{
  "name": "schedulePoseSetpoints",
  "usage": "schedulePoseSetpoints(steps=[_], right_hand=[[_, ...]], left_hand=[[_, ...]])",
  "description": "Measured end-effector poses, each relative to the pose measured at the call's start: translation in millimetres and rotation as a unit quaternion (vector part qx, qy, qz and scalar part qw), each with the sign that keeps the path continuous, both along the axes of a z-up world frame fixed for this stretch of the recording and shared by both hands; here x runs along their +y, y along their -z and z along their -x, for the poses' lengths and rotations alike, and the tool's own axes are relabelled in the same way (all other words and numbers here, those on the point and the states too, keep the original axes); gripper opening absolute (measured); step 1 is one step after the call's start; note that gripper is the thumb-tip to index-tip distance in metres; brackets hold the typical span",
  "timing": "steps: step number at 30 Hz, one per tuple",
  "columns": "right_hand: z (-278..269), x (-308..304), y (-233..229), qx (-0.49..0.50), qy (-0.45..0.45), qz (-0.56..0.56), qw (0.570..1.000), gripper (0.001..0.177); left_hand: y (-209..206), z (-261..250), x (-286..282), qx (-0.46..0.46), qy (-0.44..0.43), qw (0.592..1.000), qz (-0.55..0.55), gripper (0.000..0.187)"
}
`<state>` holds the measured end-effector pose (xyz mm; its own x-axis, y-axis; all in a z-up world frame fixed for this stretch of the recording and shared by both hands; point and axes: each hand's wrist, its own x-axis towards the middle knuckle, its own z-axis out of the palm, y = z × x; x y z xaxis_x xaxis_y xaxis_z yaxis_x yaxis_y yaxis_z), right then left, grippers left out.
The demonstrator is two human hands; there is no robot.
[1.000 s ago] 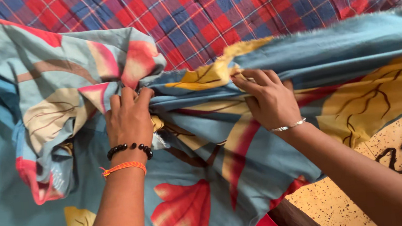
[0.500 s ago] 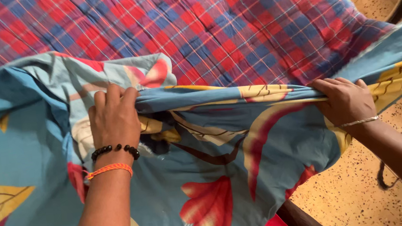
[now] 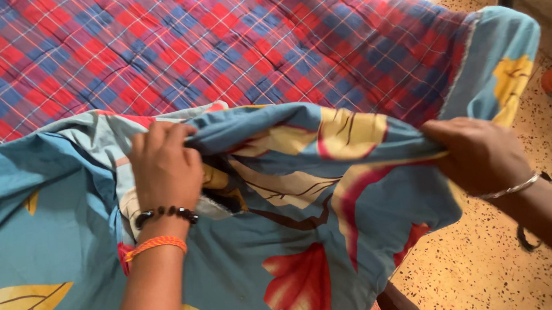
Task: The person folds a yellow blanket, a striped cloth, and a patterned pillowcase on a bed. They then smooth and fold a large floral-patterned sheet, stacking the folded items on the bed.
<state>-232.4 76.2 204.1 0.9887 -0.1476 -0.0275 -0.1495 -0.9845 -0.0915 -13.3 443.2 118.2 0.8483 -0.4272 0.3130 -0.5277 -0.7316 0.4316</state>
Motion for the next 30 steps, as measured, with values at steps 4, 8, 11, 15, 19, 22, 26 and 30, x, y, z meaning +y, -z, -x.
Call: schedulePoseSetpoints(steps=[4,8,11,15,19,22,26,30], right_hand=[[1.1,24.9,-1.7,-0.051,-0.062,0.014,0.997,0.027],[-9.6,33.9,-7.0,-0.033,-0.045,-0.024,0.998,0.033],[-19.3,37.9,1.5,-0.023,-0.026,-0.055,0.998,0.04],[-13.7,24.6,16.7,-0.031,-0.017,-0.103,0.994,0.039],[-0.2,-14.1,20.0,-0.072,-0.002,-0.048,0.996,0.044],[10.2,-61.2,15.4,-0.115,0.021,0.017,0.993,0.049],[27.6,-129.1,11.2,-0.142,0.038,0.102,0.984,0.067],[34.7,-174.2,30.9,-0.209,0.056,-0.042,0.975,0.055]], left_hand=[[-4.2,23.9,-42.2,0.057,0.097,0.993,0.036,0.025],[-9.6,67.9,-101.6,0.163,0.195,0.959,0.129,0.057],[-15.8,97.6,-154.6,0.313,0.24,0.91,0.127,0.079],[-16.8,112.7,-200.8,0.28,0.231,0.919,0.151,0.058],[-15.2,106.5,-222.0,0.216,0.194,0.954,0.074,0.027],[-14.4,100.4,-226.2,0.157,0.179,0.969,0.065,0.021],[-15.2,99.6,-224.1,0.157,0.149,0.974,0.068,0.019],[-12.6,104.7,-232.3,0.152,0.148,0.975,0.064,0.017]])
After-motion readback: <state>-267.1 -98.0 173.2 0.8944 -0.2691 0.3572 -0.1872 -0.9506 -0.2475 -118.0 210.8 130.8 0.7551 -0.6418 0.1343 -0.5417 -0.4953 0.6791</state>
